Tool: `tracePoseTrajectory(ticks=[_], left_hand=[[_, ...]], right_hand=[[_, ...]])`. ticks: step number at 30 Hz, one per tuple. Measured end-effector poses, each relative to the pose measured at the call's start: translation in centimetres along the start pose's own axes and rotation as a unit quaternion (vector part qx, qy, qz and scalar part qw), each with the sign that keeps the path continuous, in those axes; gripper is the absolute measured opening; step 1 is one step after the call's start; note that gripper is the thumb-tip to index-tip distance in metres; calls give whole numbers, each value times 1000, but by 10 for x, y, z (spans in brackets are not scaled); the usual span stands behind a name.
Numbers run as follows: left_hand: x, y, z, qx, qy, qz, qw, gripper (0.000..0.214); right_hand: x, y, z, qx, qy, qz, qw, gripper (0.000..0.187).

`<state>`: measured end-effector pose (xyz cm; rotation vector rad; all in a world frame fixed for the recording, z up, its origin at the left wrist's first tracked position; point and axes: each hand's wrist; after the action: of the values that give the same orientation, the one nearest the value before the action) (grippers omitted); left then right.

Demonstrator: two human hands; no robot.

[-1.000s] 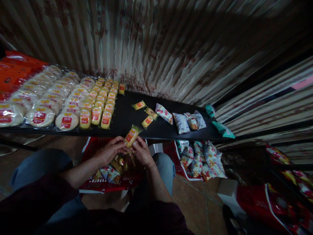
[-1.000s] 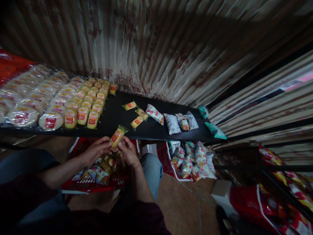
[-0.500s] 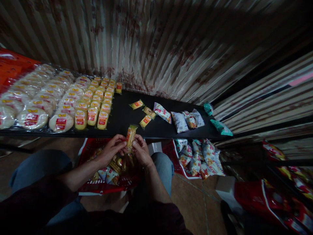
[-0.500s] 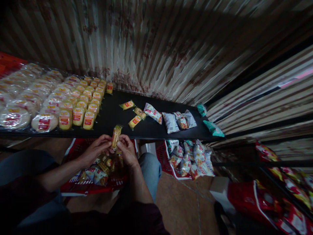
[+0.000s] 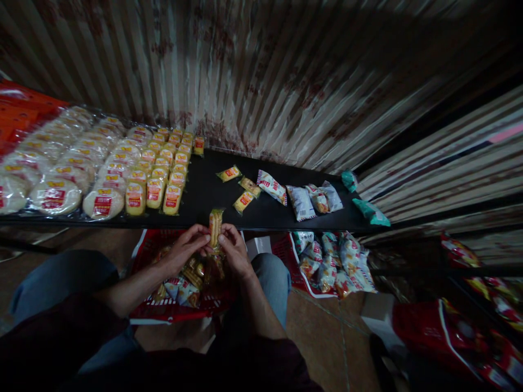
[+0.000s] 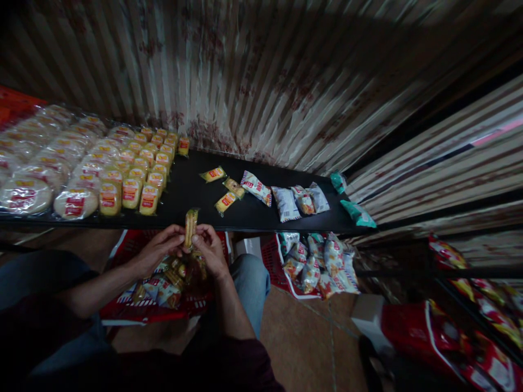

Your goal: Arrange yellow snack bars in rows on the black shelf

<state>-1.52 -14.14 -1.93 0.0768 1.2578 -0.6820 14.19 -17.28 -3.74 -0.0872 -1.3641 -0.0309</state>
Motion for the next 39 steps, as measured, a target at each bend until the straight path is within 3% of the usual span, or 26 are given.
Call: tracePoseTrajectory(ticks=[7,18,29,39], left_hand=[[-2,0,0,-13,31,55,998,22],[0,8,7,-111,103,122,981,20],[-7,32,7,-142,113,160,970,27],[-40,59,7,-289,231,223,902,28]], right_hand=[[-1,1,2,-33,-33,-3,999,28],[10,6,14,-26,-21,-16,999,31],[29,40,22,-48,-59,-40,996,34],[29,95,35,-123,-65,-45,989,32]])
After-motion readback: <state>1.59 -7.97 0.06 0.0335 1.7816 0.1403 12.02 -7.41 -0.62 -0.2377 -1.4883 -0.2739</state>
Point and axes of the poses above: each hand's wrist, its own y-axis towards the middle knuckle, its own z-axis out of the palm, x = y × z, and after that the axes turned 1 degree about -z, right-handed
